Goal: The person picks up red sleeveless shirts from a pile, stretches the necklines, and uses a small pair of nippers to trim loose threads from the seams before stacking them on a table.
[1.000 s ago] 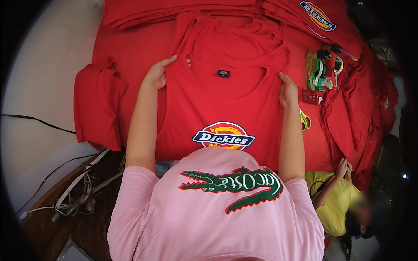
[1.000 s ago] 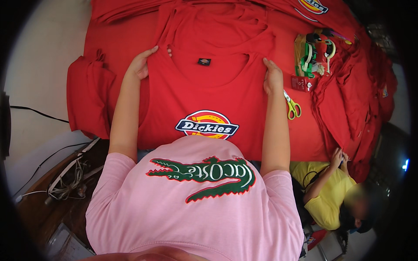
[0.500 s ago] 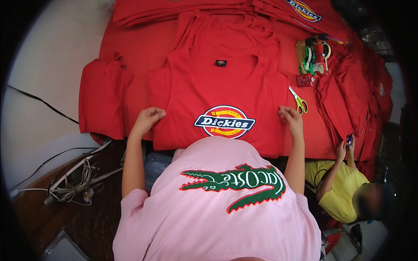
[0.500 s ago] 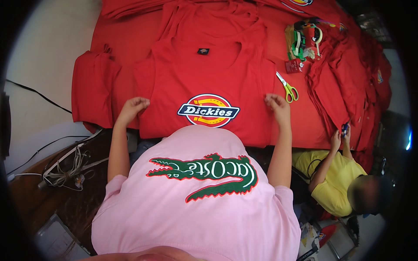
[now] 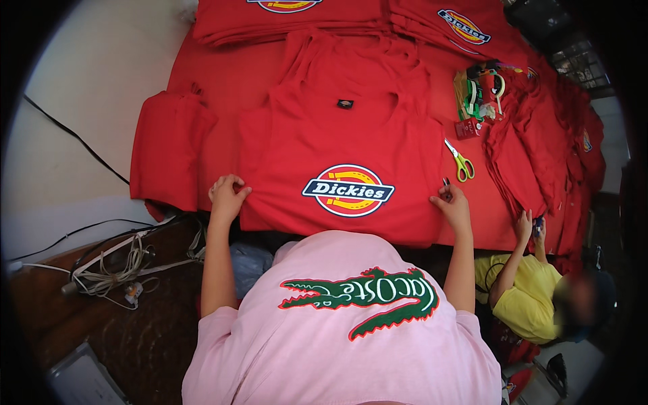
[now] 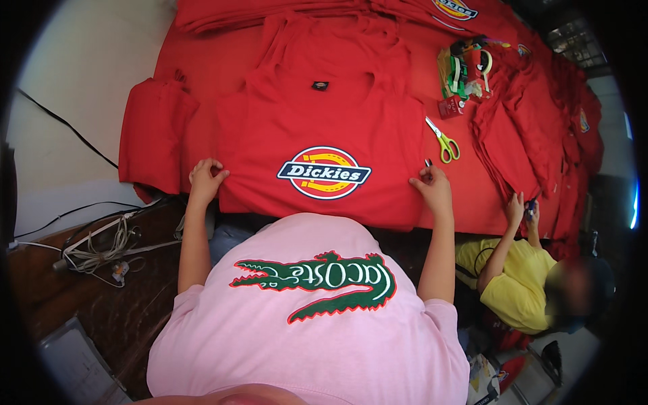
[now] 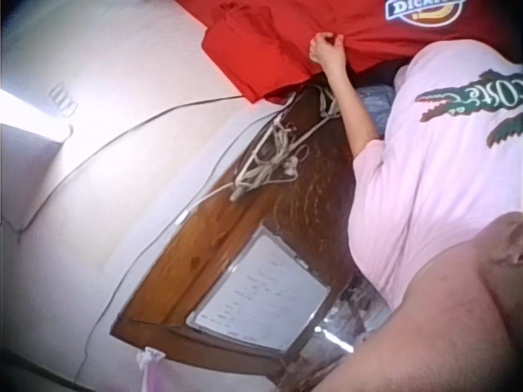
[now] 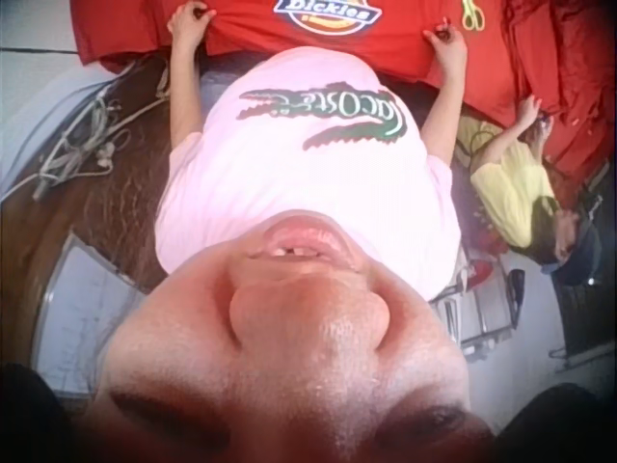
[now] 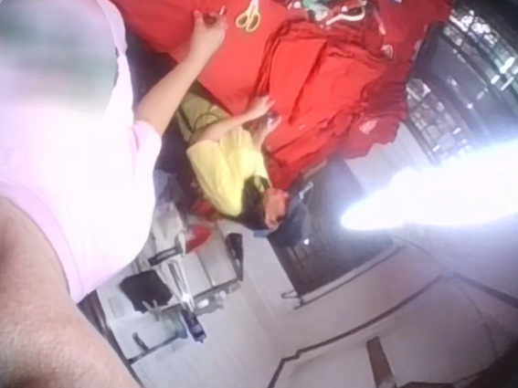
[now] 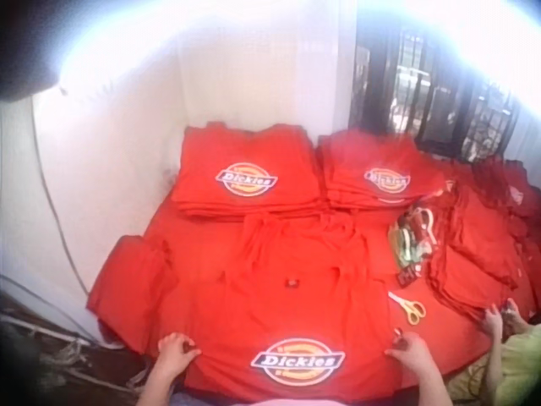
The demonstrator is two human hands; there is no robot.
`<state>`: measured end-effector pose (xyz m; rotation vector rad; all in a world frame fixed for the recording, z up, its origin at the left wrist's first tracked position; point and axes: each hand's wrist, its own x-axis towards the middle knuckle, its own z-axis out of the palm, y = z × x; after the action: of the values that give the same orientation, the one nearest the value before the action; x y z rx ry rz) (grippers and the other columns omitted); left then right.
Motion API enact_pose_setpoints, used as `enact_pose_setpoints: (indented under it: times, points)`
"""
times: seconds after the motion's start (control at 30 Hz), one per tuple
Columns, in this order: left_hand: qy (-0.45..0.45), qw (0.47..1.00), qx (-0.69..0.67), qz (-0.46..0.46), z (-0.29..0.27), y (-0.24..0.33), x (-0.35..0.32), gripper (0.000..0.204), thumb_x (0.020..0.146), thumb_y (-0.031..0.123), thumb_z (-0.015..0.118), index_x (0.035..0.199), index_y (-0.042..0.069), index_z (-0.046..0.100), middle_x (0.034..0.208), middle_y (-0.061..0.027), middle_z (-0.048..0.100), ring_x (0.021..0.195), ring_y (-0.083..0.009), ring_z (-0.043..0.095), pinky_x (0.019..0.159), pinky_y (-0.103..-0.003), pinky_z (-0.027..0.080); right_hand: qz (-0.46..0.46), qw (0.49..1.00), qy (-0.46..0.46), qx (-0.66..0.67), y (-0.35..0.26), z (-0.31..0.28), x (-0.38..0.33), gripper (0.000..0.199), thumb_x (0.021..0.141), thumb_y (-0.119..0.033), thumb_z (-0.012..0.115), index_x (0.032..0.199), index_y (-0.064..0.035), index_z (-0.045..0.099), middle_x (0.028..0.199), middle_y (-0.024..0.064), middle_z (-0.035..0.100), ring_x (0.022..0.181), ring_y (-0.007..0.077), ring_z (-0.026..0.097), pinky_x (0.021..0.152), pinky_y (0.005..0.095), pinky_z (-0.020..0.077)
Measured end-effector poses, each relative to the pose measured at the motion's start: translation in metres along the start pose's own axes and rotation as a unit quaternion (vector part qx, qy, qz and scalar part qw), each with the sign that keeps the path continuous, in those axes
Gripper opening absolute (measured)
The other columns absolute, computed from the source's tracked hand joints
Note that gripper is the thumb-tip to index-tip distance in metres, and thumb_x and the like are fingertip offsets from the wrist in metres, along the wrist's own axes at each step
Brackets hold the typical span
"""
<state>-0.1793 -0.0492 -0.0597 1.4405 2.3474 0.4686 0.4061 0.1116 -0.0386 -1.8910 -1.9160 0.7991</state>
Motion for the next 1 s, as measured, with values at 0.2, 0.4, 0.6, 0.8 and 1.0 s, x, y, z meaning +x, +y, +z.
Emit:
enact_pose_setpoints:
  times: [0.2, 0.4, 0.6, 0.8, 1.0]
  points:
    - [0.047, 0.970, -0.084, 0.222, 0.035, 0.116, 0.062, 0.031, 0.091, 0.012, 0.069, 0.120, 0.004, 0.065, 0.129, -0.0148, 0.065, 0.128, -0.0350, 0.057, 0.113, -0.052, 0.039, -0.239, 0.963, 0.095, -0.075, -0.111, 0.070, 0.067, 0.036, 0.085, -0.020, 0.080, 0.113, -0.0057, 0.063, 0.113, 0.0164, 0.064, 0.106, 0.0357, 0.063, 0.089, 0.0440, 0.0535]
    - [0.023, 0.944, 0.085, 0.318, 0.106, 0.186, 0.156, 0.069, 0.098, 0.031, 0.060, 0.160, 0.011, 0.037, 0.168, -0.0093, 0.031, 0.157, -0.0281, 0.025, 0.128, -0.051, 0.017, -0.395, 0.902, 0.110, -0.136, -0.211, 0.154, 0.140, 0.037, 0.083, -0.017, 0.076, 0.118, -0.0113, 0.064, 0.116, 0.0106, 0.062, 0.107, 0.0294, 0.062, 0.086, 0.0423, 0.0534]
    - [0.027, 0.946, 0.097, 0.307, 0.124, 0.177, 0.165, 0.075, 0.099, 0.041, 0.057, 0.164, 0.016, 0.029, 0.172, -0.0049, 0.022, 0.159, -0.0260, 0.018, 0.129, -0.052, 0.014, -0.492, 0.844, 0.055, -0.204, -0.199, 0.171, 0.183, 0.014, 0.088, -0.016, 0.065, 0.102, -0.0134, 0.067, 0.104, 0.0021, 0.063, 0.100, 0.0232, 0.061, 0.079, 0.0390, 0.0515]
    - [0.028, 0.947, 0.087, 0.307, 0.119, 0.182, 0.162, 0.076, 0.098, 0.040, 0.058, 0.164, 0.016, 0.029, 0.172, -0.0047, 0.022, 0.159, -0.0253, 0.019, 0.129, -0.052, 0.013, -0.506, 0.839, 0.038, -0.195, -0.161, 0.140, 0.203, 0.009, 0.088, -0.013, 0.065, 0.096, -0.0117, 0.066, 0.102, 0.0013, 0.065, 0.097, 0.0236, 0.062, 0.080, 0.0390, 0.0512]
    - [0.005, 0.951, 0.016, 0.310, 0.111, 0.176, 0.164, 0.076, 0.096, 0.035, 0.061, 0.163, 0.013, 0.032, 0.172, -0.0075, 0.022, 0.160, -0.0273, 0.017, 0.129, -0.053, 0.010, -0.430, 0.899, 0.067, -0.052, -0.171, 0.107, 0.184, 0.011, 0.094, -0.010, 0.068, 0.105, -0.0076, 0.069, 0.116, 0.0075, 0.069, 0.110, 0.0280, 0.064, 0.093, 0.0401, 0.0509]
